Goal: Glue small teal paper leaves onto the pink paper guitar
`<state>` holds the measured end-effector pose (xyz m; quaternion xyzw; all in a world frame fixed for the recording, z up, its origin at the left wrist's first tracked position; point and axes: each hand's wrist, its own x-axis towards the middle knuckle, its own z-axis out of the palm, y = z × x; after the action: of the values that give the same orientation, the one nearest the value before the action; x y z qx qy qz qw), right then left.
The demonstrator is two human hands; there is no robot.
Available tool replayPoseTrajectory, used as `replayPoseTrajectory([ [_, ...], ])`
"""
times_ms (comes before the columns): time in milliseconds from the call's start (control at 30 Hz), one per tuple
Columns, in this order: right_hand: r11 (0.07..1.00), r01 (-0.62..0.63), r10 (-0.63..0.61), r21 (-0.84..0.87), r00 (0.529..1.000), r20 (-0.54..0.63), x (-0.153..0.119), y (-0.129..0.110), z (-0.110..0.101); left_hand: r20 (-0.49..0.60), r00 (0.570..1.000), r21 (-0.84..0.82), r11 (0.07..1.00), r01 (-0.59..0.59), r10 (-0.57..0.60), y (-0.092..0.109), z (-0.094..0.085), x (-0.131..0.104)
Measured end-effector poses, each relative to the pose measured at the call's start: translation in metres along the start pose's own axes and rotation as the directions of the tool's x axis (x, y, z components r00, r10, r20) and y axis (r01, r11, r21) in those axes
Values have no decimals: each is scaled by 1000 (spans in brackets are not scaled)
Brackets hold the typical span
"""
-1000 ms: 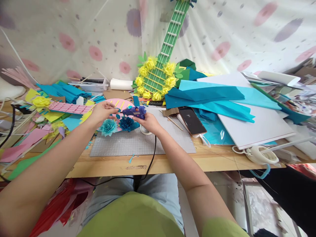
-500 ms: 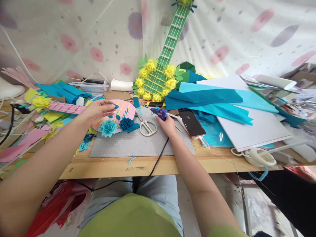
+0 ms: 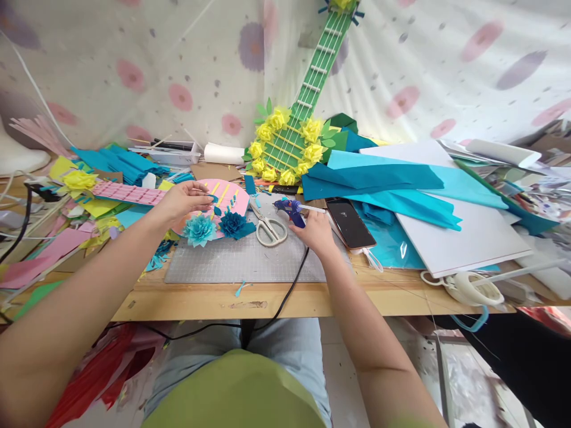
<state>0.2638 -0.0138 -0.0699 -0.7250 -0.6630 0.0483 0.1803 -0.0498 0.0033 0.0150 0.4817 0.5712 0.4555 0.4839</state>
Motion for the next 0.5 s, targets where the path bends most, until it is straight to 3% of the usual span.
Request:
replayPoseTrajectory([
  [100,999,30,-33,24,989,141,-8,-2,-17,46,999,35,999,-12,11,5,4,-3],
  [200,967,60,-122,247,963,242,-13,-18,-27,118,992,112,992,-64,51,6,11,-3],
  [267,882,82,-203,464,955,215,-13,-36,-27,185,978,175,977,-126,93,3,17,-2],
  [367,683,84,-280,726,948,153,-9,-64,-21,303,939,303,917,-259,165,-2,25,1],
  [500,536,99,-318,838,944,92,-2,-95,-11,429,882,521,744,-419,196,3,34,-2],
])
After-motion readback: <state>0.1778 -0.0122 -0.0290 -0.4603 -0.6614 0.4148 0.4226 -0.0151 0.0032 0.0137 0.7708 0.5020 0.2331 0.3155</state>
